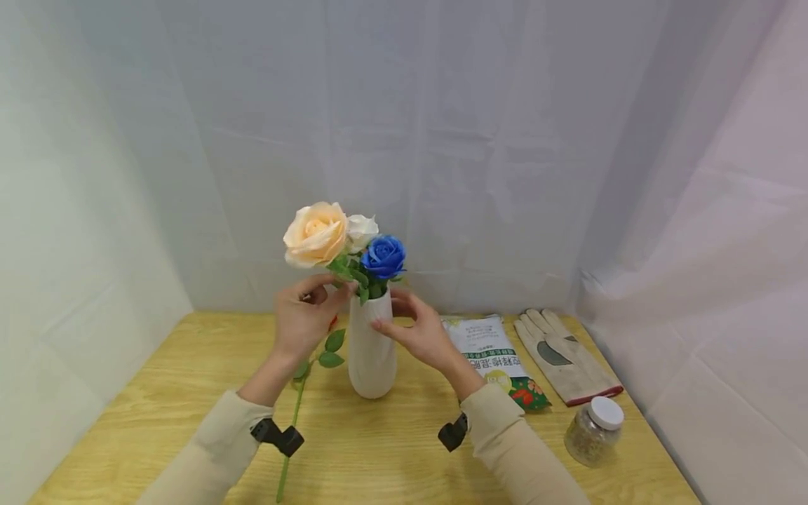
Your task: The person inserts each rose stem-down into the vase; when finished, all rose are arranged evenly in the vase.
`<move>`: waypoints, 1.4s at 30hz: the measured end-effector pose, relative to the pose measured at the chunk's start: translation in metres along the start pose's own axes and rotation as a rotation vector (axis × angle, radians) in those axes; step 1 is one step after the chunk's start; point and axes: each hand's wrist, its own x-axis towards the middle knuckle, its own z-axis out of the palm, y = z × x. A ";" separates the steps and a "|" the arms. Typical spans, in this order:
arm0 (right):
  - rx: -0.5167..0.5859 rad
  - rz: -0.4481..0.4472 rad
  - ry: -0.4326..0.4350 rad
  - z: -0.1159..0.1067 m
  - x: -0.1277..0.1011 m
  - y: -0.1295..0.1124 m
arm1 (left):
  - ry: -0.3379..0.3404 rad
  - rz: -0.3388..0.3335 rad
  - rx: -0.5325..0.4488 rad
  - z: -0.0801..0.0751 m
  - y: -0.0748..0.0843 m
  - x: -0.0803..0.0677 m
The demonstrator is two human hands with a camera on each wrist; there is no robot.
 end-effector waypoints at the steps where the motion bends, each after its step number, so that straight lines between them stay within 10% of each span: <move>1: 0.001 0.002 0.002 0.000 0.000 0.000 | 0.006 0.014 -0.007 0.000 0.000 0.001; 11: 0.015 0.008 -0.004 -0.001 0.001 -0.002 | -0.058 -0.014 -0.004 0.005 0.001 0.005; 33: 0.011 0.005 -0.009 -0.001 0.001 0.000 | -0.201 -0.013 0.325 0.003 0.004 0.011; 42: 0.005 0.002 -0.005 -0.003 0.000 -0.001 | -0.215 -0.114 0.301 0.002 0.007 0.012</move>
